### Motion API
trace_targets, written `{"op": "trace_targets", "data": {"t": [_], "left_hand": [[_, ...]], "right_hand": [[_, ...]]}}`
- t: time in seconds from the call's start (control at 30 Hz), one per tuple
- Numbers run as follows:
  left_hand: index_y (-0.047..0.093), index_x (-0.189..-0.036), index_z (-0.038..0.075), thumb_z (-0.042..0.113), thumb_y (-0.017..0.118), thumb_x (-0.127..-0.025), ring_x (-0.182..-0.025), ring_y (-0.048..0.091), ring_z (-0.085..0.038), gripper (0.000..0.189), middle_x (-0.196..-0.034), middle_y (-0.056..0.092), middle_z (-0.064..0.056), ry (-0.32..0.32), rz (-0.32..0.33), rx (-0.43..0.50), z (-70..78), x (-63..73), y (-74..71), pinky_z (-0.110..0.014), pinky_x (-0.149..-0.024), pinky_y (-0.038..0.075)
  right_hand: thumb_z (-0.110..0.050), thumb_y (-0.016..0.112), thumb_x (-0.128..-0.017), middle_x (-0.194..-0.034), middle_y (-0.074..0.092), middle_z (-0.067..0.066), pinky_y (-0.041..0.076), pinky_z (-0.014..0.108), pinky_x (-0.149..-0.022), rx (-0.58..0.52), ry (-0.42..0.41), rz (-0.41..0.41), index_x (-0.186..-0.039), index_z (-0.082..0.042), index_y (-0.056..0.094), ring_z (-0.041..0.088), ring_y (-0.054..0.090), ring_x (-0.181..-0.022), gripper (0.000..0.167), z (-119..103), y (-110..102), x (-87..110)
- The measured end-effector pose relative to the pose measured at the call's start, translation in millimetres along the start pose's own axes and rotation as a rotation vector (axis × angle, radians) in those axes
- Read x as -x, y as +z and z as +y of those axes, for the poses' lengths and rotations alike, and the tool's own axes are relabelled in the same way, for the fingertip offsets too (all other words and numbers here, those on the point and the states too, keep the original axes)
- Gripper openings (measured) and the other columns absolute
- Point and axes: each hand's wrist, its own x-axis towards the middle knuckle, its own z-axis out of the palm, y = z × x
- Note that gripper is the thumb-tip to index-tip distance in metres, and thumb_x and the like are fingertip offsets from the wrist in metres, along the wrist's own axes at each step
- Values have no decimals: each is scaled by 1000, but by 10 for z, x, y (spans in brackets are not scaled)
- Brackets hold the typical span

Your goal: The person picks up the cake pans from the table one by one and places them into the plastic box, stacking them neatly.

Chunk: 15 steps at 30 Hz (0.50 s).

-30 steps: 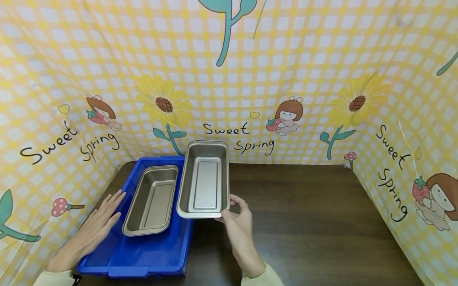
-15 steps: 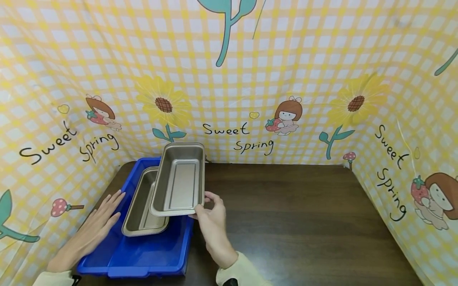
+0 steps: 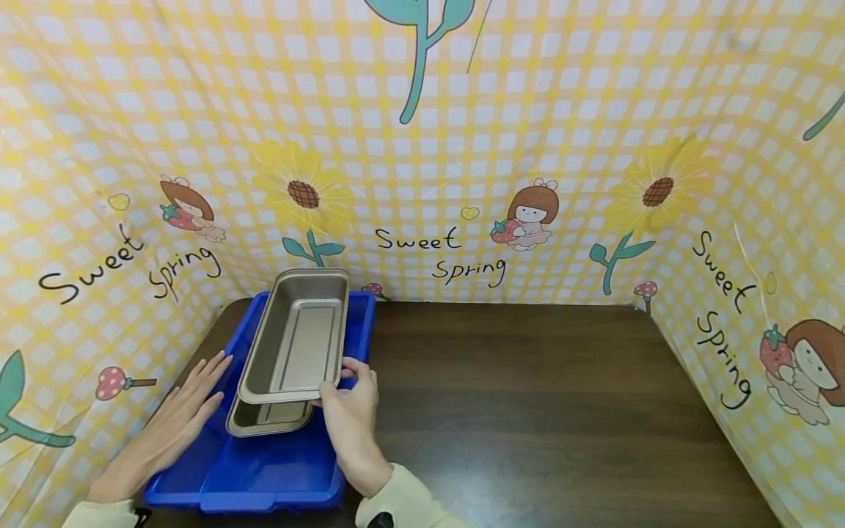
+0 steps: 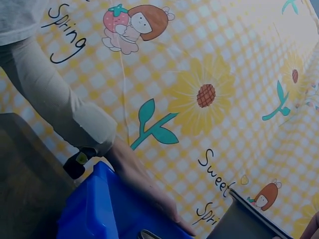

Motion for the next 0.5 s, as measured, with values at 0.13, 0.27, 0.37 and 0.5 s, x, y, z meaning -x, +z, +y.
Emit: {"op": "trace_targets", "data": {"t": [0.13,0.27,0.37,0.5], "left_hand": [[22,-171,14,26,43,-115,-162,3,-43,60,-176,17,-16,-3,-4,5,-4,10,7,-81,-115,2],[21,-171,16,28,41,-116,-162,3,-43,60,-176,16,-15,1,-5,0,-13,5,5,-81,-115,2],[20,-171,18,28,40,-116,-162,3,-43,60,-176,16,-14,11,1,-4,-20,-1,0,-81,-115,3],[19,-172,18,27,40,-116,-162,3,-43,60,-177,15,-13,19,1,2,-32,15,5,-82,-115,2]], "right_hand": [[14,59,-85,-110,50,14,64,36,-73,11,5,10,-131,14,56,12,64,-71,46,63,103,34],[14,59,-84,-109,50,13,64,41,-74,17,11,21,-129,12,58,12,63,-70,46,123,201,64],[14,59,-84,-109,49,12,64,43,-75,22,18,26,-129,11,58,12,62,-69,45,164,265,75],[16,59,-82,-106,48,10,64,40,-71,29,27,41,-127,11,59,13,62,-67,45,228,322,77]]}}
